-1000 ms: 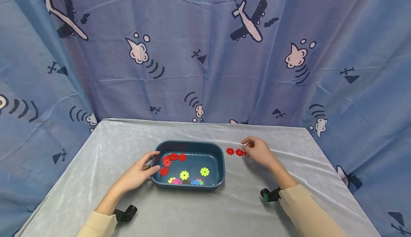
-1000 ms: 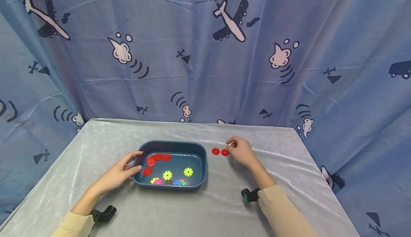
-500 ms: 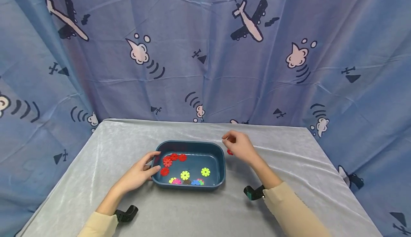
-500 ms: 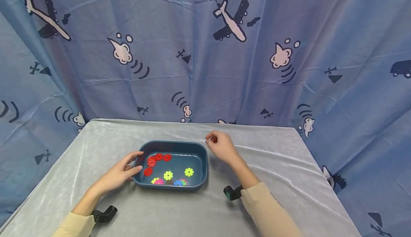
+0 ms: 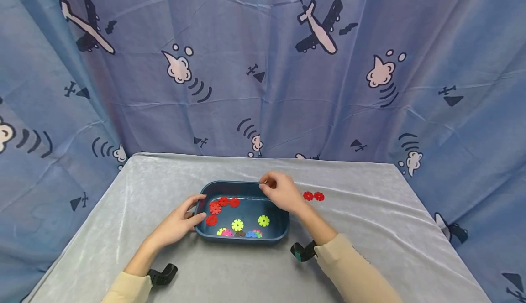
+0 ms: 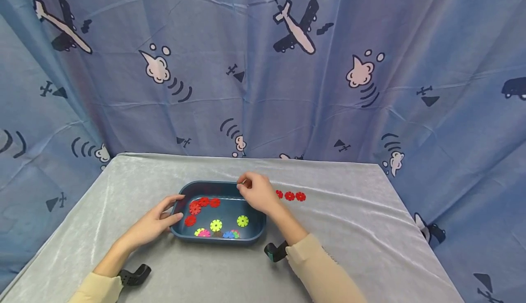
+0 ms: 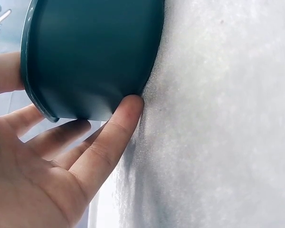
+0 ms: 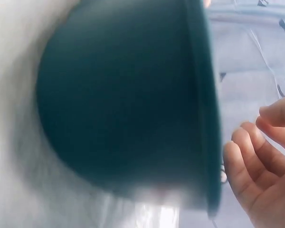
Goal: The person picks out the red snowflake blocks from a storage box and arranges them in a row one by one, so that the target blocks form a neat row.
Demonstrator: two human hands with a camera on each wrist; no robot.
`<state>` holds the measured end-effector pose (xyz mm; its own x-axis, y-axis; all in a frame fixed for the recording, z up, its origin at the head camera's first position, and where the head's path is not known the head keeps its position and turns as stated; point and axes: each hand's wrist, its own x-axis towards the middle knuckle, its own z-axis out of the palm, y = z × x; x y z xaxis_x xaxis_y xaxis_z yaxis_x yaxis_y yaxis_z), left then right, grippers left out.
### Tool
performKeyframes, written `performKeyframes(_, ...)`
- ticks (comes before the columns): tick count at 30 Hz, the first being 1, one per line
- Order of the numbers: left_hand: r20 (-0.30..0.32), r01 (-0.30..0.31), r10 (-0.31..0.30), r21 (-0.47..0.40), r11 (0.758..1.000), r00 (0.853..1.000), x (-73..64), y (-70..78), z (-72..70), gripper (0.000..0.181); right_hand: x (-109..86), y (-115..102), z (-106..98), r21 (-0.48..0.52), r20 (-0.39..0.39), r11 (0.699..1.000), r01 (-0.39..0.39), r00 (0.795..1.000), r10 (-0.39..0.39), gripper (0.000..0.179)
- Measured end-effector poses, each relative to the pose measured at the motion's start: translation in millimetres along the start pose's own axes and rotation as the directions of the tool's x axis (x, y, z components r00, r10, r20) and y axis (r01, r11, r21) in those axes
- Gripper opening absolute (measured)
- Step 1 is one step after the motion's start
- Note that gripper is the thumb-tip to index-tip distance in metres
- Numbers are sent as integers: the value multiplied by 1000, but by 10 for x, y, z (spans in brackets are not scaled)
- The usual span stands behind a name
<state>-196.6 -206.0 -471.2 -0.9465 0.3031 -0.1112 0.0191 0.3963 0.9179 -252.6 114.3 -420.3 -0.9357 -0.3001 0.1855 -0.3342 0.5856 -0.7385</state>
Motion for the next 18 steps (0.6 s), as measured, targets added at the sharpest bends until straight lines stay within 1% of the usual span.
performKeyframes(4,-7,2,-2,17,1000,1000,3,18,-7,57,23,-60,129,18,21,1000,19,1000,-19,10)
performKeyframes(11,-13,4,-4,17,1000,1000,-2,11,7,57,32,-123,304,16,97,1000,17,995,-19,14)
performKeyframes(18,-16,7,-7,17,1000,1000,11,2,5,58,63,-155,479,-53,190,999,2,982,8,21)
